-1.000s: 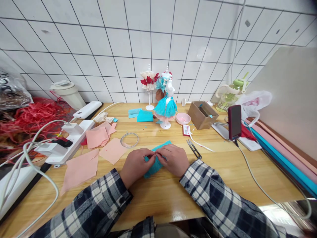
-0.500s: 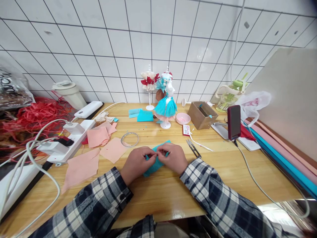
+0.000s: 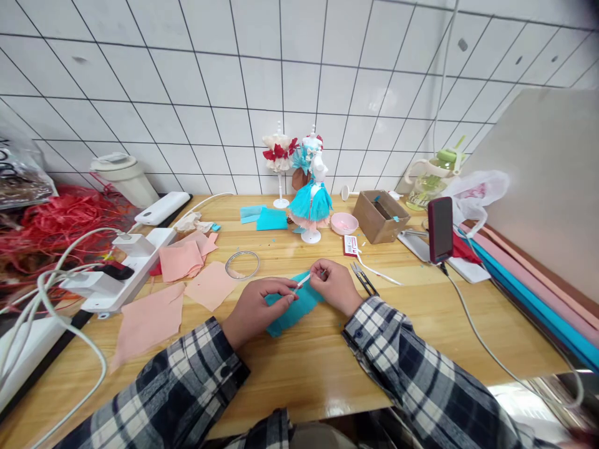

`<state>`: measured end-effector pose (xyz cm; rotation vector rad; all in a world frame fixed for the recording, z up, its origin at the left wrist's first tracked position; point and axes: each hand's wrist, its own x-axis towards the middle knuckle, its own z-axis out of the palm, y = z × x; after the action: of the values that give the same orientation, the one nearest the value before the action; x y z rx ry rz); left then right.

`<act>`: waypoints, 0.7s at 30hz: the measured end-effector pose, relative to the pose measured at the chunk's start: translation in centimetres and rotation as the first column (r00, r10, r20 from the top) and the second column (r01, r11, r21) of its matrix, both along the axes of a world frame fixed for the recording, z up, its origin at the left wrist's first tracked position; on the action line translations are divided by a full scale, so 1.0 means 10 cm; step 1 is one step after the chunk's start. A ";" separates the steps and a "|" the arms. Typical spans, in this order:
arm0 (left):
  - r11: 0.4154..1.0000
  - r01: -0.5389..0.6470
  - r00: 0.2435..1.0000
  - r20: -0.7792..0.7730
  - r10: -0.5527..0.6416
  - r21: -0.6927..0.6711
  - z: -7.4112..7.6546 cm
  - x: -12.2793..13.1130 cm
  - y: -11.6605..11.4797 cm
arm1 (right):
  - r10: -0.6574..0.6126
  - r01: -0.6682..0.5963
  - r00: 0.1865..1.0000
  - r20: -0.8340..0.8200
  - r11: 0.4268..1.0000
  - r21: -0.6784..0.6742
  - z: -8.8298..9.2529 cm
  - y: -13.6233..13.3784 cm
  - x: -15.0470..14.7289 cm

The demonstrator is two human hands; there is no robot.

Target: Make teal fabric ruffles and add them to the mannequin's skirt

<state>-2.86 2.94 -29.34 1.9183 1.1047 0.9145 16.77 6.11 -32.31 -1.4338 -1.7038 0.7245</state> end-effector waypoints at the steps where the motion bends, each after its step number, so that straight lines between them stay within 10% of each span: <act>1: 1.000 -0.007 1.000 0.013 0.008 -0.030 0.00 0.00 0.01 | -0.012 0.012 1.000 0.013 1.000 0.002 0.00 0.00 0.00; 21: 0.960 0.069 0.973 0.229 -0.005 -0.271 0.00 -0.02 0.00 | -0.088 0.074 0.981 0.174 0.994 0.086 -0.08 0.11 0.12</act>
<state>-3.01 2.98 -29.29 1.5591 0.9993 0.8818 17.96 7.17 -33.06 -1.5412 -1.7757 0.4913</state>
